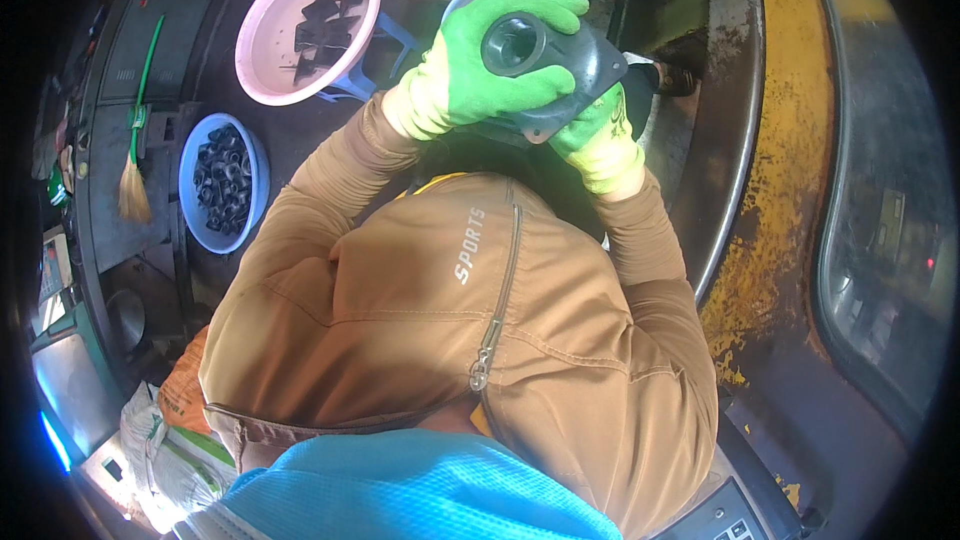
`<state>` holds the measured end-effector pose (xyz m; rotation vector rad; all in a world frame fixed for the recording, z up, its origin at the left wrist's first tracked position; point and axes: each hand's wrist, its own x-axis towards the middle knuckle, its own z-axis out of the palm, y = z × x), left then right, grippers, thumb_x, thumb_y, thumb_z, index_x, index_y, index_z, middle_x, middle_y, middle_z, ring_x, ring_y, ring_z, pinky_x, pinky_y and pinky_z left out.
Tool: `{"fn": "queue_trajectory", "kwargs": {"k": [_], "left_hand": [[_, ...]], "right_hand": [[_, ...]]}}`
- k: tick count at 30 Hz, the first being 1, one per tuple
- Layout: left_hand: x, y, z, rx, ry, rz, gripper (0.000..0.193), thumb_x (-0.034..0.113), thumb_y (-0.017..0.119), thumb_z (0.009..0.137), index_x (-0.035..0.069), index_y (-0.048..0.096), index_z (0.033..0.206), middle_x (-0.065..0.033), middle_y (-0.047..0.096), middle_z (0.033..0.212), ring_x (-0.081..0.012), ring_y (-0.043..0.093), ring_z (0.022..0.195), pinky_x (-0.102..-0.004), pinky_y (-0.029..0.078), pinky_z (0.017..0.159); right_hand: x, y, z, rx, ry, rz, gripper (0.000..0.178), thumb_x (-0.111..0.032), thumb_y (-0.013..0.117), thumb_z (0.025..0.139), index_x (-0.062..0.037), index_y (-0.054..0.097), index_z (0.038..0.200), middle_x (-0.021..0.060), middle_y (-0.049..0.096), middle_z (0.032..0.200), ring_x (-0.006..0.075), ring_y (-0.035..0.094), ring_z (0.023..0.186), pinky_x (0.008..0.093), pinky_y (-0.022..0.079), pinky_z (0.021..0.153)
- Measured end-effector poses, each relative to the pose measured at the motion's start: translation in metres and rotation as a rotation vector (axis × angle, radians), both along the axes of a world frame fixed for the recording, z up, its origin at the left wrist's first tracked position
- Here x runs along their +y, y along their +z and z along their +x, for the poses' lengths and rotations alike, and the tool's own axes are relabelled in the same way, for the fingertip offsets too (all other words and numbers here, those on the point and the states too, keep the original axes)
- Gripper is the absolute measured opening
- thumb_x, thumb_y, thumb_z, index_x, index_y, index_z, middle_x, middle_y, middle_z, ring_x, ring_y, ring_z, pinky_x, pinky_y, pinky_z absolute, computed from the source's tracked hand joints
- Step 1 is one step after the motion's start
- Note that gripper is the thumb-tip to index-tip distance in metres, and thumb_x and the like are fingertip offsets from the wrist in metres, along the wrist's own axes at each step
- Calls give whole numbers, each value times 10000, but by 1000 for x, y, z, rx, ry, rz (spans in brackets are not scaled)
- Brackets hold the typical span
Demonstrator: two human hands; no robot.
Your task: The person picks up black plastic parts from a white bucket, inspects them by hand, and places them into a pink basin. The person repeats this process multiple times, handling each part individually.
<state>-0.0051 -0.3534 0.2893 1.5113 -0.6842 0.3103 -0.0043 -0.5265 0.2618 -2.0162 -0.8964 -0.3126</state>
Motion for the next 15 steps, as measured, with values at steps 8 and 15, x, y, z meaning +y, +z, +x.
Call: {"fn": "queue_trajectory", "kwargs": {"k": [8, 15], "left_hand": [[2, -2, 4, 31, -70, 22, 425, 139, 826, 663, 30, 656, 1037, -139, 649, 1124, -234, 635, 1027, -369, 520, 881], [4, 0, 7, 34, -157, 34, 400, 133, 806, 683, 33, 653, 1040, -140, 643, 1148, -236, 634, 1034, -368, 515, 892]], "right_hand": [[-3, 7, -3, 219, 116, 77, 475, -203, 764, 767, -35, 595, 1178, 107, 662, 1071, 234, 651, 958, 347, 527, 797], [-1, 14, -6, 193, 100, -21, 472, -115, 798, 727, -50, 590, 1146, 78, 649, 1052, 203, 632, 966, 335, 519, 840]]}}
